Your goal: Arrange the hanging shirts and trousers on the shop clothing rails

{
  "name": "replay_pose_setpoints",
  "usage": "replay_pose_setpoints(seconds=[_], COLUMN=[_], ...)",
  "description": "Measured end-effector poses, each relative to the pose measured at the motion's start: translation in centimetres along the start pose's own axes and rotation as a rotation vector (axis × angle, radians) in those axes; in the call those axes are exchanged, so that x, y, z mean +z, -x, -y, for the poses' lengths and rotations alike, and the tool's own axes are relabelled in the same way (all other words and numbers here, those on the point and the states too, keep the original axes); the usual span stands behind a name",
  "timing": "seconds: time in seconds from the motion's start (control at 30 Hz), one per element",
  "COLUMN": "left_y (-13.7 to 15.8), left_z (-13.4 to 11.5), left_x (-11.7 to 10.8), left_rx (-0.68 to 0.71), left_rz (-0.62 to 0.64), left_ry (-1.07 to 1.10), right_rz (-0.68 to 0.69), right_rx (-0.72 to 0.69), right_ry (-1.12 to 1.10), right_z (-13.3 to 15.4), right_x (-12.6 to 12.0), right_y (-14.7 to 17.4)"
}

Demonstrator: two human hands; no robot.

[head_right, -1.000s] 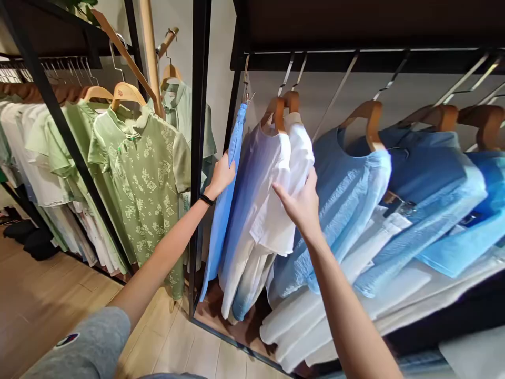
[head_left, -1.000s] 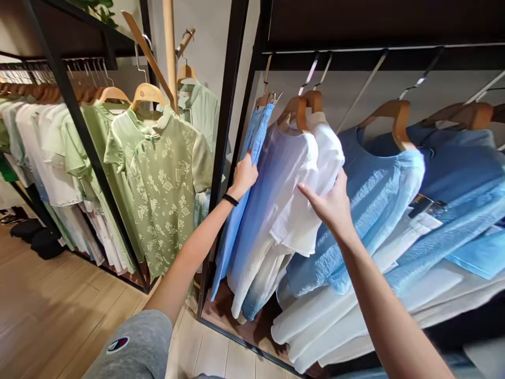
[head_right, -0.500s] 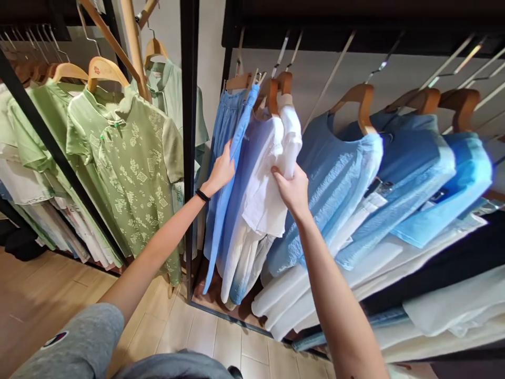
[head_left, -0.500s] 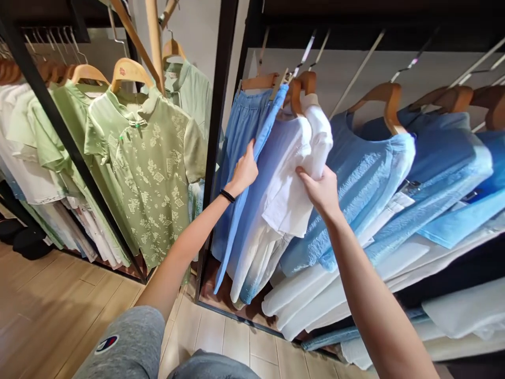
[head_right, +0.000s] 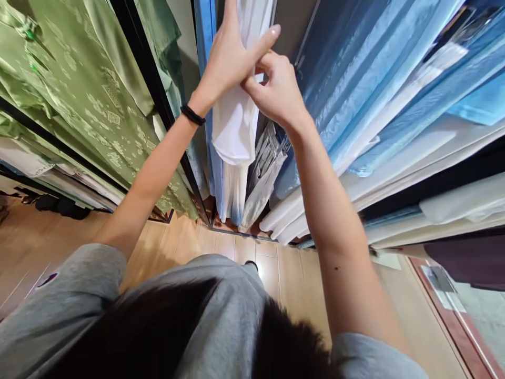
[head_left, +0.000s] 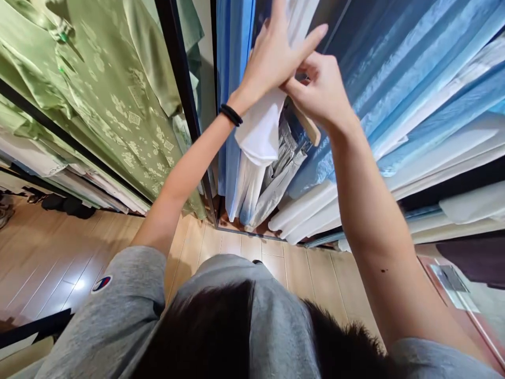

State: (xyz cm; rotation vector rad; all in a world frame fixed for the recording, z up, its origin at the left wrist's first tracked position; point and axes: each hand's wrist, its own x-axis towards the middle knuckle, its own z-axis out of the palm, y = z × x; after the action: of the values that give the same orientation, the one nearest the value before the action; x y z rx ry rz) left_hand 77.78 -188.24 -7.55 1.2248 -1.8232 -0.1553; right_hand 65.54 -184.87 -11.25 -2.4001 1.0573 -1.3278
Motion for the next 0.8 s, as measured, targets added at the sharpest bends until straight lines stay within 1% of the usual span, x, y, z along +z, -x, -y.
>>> replay_pose_setpoints(seconds=[0.07,0.1,0.17,0.23,0.27,0.37,0.43,0.53,0.63,0.7,0.8], left_y=[-0.8,-1.0,-0.8,-0.1,0.4,1.8,2.4,2.9,3.1,3.0,3.1], left_z=[0.8,1.3,2.0,2.5,2.7,3.1,3.3,3.7,4.3,4.8,5.3], left_x=[-0.3,-0.7,-1.6,-2.5,-2.9,-3.8,-4.2,-4.6,-4.9,-4.9,-4.6], left_rx=[-0.041,-0.064,-0.086,-0.055,-0.024,0.057,0.067,0.077,0.040,0.008,0.008], left_rz=[0.016,0.008,-0.028,-0.080,-0.098,-0.127,-0.139,-0.173,-0.226,-0.255,-0.269], left_ry=[-0.046,-0.063,-0.101,-0.137,-0.151,-0.179,-0.200,-0.190,-0.136,-0.107,-0.120], right_rz=[0.018,-0.006,-0.072,-0.101,-0.087,0.000,0.021,-0.047,-0.130,-0.174,-0.229], right_rx=[-0.054,-0.050,0.012,0.043,0.043,0.046,0.068,0.096,0.125,0.153,0.212], right_ry=[0.077,0.154,0.308,0.403,0.413,0.365,0.299,0.172,0.089,0.036,-0.136], right_z=[-0.2,-0.4,-0.9,-1.7,-2.1,-3.3,-4.2,-5.3,-6.1,-6.4,-6.4], right_x=[-0.5,-0.7,-1.2,-1.3,-1.3,-1.2,-1.1,-1.5,-2.2,-2.6,-2.7], right_y=[1.0,1.4,2.2,2.7,2.8,2.9,2.9,2.8,2.5,2.0,0.9])
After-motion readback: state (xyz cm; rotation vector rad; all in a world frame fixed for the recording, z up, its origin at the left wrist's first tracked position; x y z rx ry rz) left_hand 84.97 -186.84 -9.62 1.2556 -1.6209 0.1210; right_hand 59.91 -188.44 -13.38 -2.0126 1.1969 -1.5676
